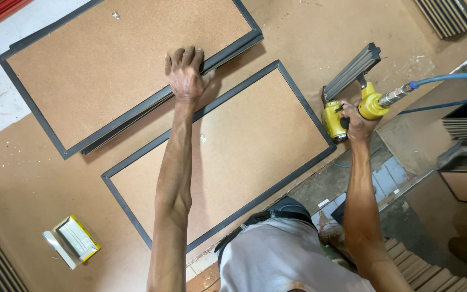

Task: The person places a hardboard backing panel into a black picture frame on the workbench and uses a pneumatic nail gun to fasten the backing to the frame, working around the edges. They then stack the finished frame with others and repeat the process on the next frame.

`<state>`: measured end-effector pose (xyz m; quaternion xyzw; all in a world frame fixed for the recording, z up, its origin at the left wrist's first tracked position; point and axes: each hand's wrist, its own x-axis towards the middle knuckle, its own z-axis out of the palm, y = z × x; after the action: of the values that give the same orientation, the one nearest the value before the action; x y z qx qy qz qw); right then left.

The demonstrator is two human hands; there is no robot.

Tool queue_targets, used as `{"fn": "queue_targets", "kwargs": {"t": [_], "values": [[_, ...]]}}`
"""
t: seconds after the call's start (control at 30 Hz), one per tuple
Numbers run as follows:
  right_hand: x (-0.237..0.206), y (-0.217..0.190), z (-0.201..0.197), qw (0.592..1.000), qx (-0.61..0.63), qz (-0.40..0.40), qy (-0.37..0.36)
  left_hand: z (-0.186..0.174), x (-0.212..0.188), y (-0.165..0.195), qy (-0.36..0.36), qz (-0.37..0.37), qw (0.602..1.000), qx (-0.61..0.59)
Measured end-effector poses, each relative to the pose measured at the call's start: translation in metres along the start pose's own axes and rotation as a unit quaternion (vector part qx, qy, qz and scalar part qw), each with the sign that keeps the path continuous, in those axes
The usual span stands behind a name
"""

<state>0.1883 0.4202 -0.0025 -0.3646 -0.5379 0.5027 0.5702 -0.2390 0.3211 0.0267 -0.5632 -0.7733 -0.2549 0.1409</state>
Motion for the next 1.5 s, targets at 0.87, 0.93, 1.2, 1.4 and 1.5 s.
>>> {"fn": "queue_targets", "kwargs": {"t": [0.87,0.93,1.2,1.4,1.5], "values": [[0.022,0.018,-0.048,0.966,0.172,0.139,-0.136,0.006,-0.168,0.102,-0.254,0.015,0.965,-0.058],[0.011,0.017,-0.071,0.964,0.176,0.143,-0.137,0.007,-0.169,0.102,-0.284,-0.004,0.958,-0.04],[-0.072,-0.09,-0.172,0.94,0.125,0.253,-0.193,0.024,-0.159,0.079,-0.345,-0.116,0.931,-0.01],[-0.185,-0.06,-0.148,0.923,0.122,0.334,-0.147,0.071,-0.146,0.065,-0.294,-0.132,0.946,-0.041],[-0.209,-0.031,-0.131,0.92,0.2,0.33,-0.073,0.072,-0.151,0.064,-0.278,-0.12,0.952,-0.03]]}}
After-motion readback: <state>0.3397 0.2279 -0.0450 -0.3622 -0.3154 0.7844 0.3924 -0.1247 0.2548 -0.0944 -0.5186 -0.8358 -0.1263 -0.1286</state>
